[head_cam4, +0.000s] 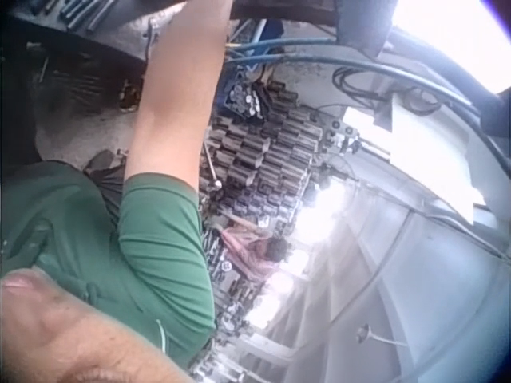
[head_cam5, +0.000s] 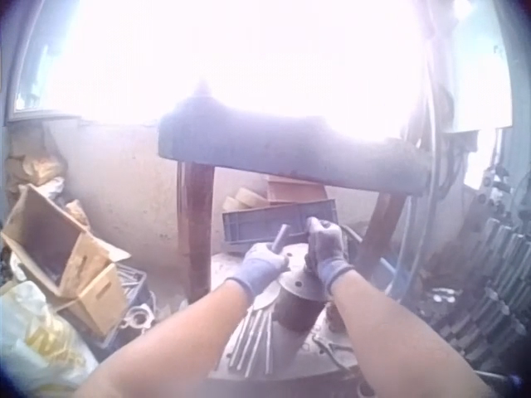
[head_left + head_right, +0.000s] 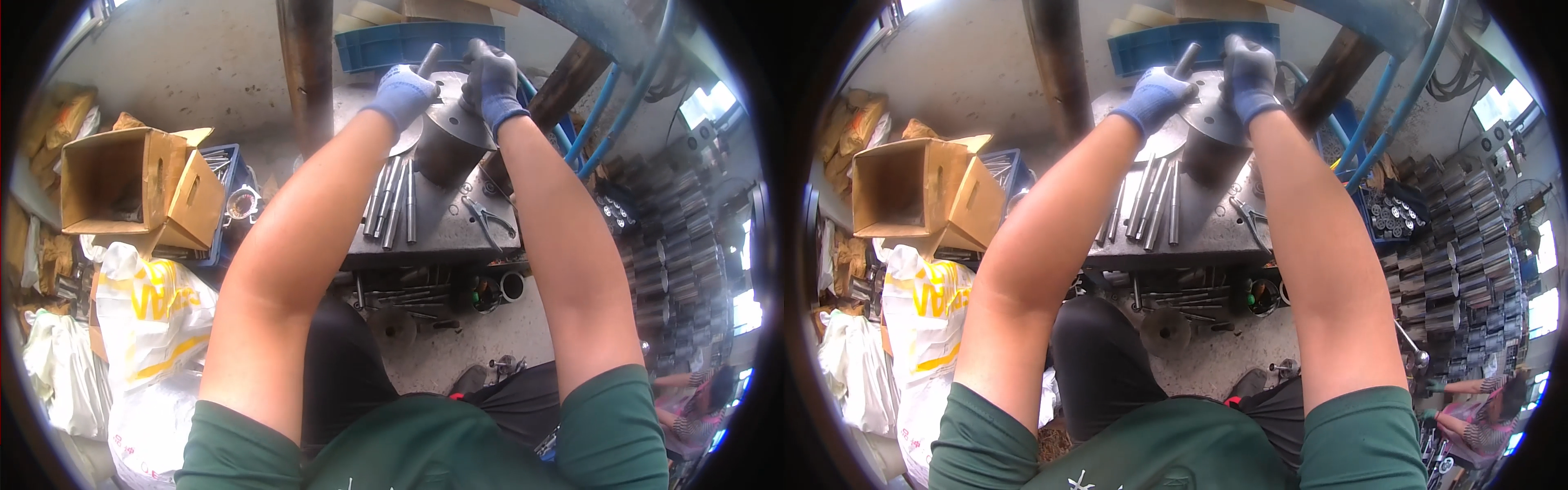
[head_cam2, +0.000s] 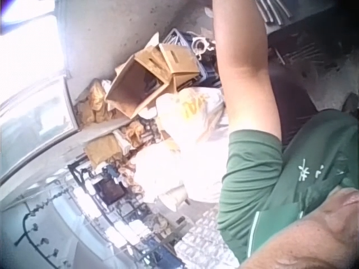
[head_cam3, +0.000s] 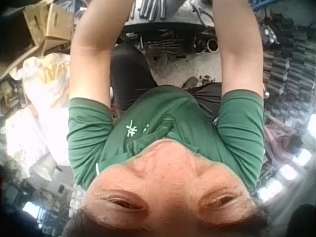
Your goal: The person assembles metal components by positioning plates and shafts into a press machine, operating the lever to press them together, and installing bearings and retaining rings onto metal shafts using pliers and by hand.
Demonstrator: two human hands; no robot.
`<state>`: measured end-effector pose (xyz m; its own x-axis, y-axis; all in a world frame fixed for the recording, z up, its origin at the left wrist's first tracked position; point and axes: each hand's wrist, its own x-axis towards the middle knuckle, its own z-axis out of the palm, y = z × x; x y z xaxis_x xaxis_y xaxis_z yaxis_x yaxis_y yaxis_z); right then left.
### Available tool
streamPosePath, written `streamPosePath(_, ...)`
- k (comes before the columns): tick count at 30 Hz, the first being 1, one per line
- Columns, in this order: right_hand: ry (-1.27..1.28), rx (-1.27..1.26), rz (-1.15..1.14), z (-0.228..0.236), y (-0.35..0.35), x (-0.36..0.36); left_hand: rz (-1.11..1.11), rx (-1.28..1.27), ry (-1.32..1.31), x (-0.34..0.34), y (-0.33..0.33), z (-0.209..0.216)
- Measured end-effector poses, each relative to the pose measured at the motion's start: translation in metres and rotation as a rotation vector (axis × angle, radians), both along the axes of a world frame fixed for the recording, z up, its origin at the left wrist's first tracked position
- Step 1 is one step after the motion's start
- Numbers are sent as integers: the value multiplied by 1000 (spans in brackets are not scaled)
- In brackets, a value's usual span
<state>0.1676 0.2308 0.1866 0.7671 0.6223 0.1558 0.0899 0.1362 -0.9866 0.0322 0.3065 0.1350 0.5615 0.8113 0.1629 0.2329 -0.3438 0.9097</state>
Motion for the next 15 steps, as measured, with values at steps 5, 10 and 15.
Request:
streamPosePath(5, -110, -36, -12, -1, -1, -2, 17, -52, 14, 0, -3, -2)
streamPosePath(10, -32, 35, 53, -3, -2, -1, -48, 62, -17, -4, 2, -2)
streamPosePath(15, -65, 4, 22, -2, -5, -3, -67, 204, -26, -4, 3, -6)
